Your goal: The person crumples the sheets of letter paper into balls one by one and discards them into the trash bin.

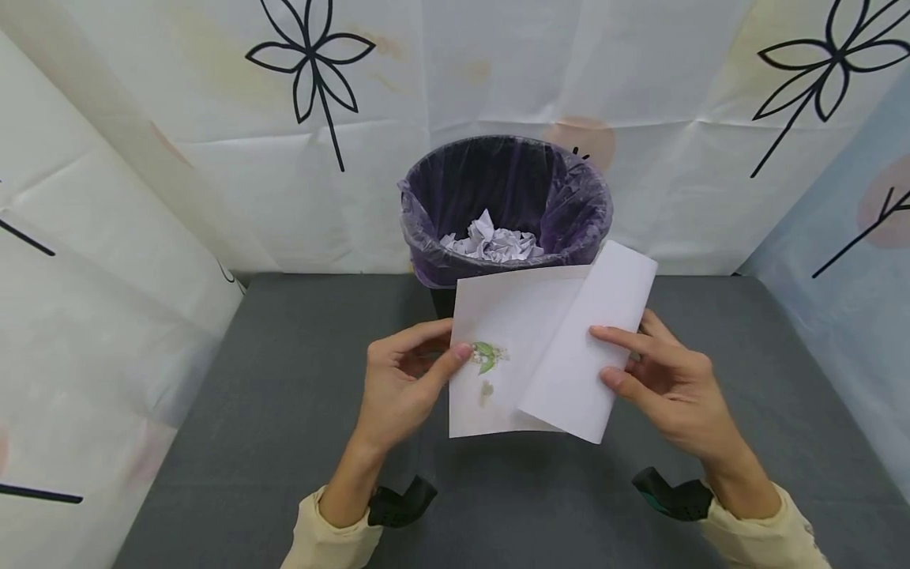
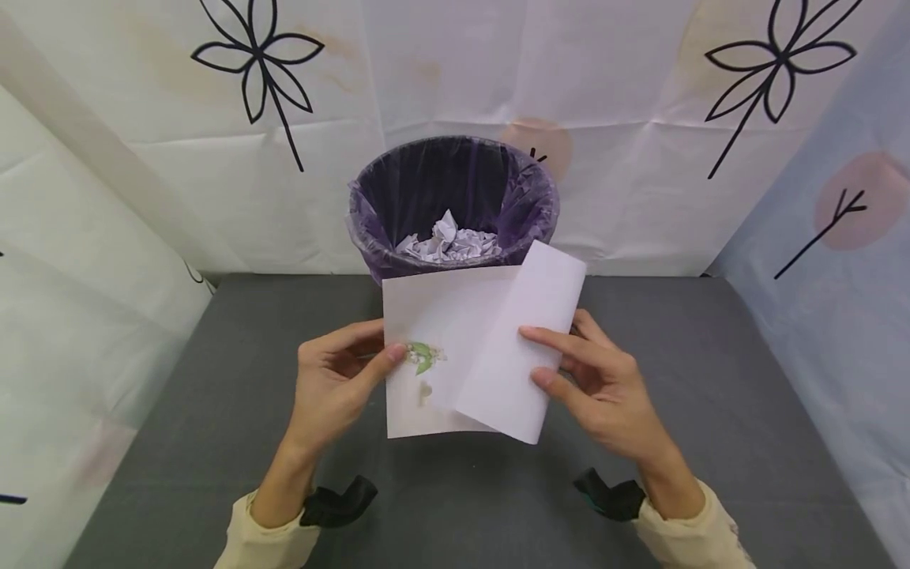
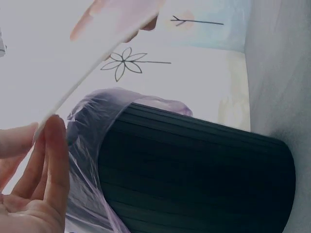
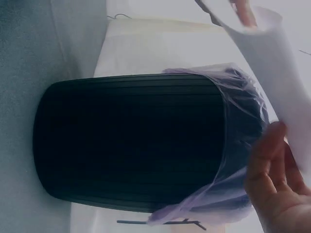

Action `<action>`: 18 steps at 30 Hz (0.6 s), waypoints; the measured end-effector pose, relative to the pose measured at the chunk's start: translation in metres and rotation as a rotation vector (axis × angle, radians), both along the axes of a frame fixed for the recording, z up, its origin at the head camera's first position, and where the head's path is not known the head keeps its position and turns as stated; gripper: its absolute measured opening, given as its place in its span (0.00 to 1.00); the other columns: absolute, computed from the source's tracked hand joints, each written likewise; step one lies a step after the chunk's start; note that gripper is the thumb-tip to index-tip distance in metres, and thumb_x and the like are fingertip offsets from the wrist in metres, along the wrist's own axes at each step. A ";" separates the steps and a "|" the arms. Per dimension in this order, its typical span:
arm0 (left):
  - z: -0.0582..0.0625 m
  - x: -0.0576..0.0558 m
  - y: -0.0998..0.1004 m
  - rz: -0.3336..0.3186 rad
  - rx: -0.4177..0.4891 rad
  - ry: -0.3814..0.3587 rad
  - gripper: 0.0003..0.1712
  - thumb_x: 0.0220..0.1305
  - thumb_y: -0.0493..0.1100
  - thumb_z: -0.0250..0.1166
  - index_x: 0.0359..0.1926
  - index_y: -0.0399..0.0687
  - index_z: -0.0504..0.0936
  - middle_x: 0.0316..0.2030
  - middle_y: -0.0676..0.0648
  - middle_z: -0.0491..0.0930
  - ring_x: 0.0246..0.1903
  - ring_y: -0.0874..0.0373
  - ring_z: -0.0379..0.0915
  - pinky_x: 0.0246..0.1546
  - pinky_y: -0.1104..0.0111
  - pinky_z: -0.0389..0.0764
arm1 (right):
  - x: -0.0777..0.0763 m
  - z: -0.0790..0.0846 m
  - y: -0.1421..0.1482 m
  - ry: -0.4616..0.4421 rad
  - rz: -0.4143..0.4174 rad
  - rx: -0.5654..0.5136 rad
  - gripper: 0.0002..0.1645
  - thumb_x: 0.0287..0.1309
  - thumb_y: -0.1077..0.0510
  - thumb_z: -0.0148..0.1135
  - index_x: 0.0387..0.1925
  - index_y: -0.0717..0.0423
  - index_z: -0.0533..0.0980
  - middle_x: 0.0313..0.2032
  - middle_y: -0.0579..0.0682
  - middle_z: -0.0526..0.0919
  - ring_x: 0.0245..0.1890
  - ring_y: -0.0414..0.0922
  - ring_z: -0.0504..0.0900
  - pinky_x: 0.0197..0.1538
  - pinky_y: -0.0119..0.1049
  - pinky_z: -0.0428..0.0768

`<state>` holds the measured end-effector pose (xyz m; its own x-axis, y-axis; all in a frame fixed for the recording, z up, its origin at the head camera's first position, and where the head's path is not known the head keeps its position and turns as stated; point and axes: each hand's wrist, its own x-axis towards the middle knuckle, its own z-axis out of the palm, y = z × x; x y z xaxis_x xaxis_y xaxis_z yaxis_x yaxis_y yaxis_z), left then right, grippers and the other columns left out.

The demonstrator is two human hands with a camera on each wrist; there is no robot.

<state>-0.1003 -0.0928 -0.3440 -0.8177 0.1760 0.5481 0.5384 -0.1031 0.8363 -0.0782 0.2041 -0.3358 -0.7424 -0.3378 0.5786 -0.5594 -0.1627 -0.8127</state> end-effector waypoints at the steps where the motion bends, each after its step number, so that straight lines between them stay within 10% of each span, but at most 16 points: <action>1: 0.000 0.000 0.000 -0.037 0.010 -0.015 0.16 0.62 0.25 0.69 0.51 0.25 0.83 0.42 0.33 0.86 0.39 0.52 0.85 0.35 0.63 0.87 | -0.001 0.000 -0.002 0.009 -0.022 -0.015 0.27 0.58 0.81 0.61 0.60 0.81 0.70 0.62 0.68 0.68 0.56 0.53 0.77 0.46 0.37 0.86; 11: -0.005 -0.001 0.009 -0.439 0.113 -0.133 0.33 0.78 0.50 0.55 0.58 0.14 0.72 0.52 0.40 0.83 0.48 0.56 0.80 0.49 0.60 0.84 | -0.003 0.000 -0.017 0.064 -0.227 -0.015 0.27 0.51 0.80 0.69 0.55 0.81 0.74 0.50 0.64 0.75 0.47 0.50 0.82 0.44 0.33 0.85; 18: -0.005 0.003 0.024 -0.455 0.033 -0.215 0.35 0.73 0.50 0.64 0.72 0.36 0.68 0.59 0.33 0.77 0.54 0.48 0.79 0.52 0.58 0.83 | 0.001 0.001 -0.024 0.082 -0.305 0.212 0.25 0.62 0.82 0.54 0.61 0.72 0.75 0.55 0.57 0.73 0.45 0.45 0.78 0.38 0.25 0.82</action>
<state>-0.0974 -0.0686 -0.3494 -0.7573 0.5264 0.3866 0.2484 -0.3152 0.9159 -0.0768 0.1802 -0.3344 -0.7818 -0.2266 0.5810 -0.6204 0.1885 -0.7613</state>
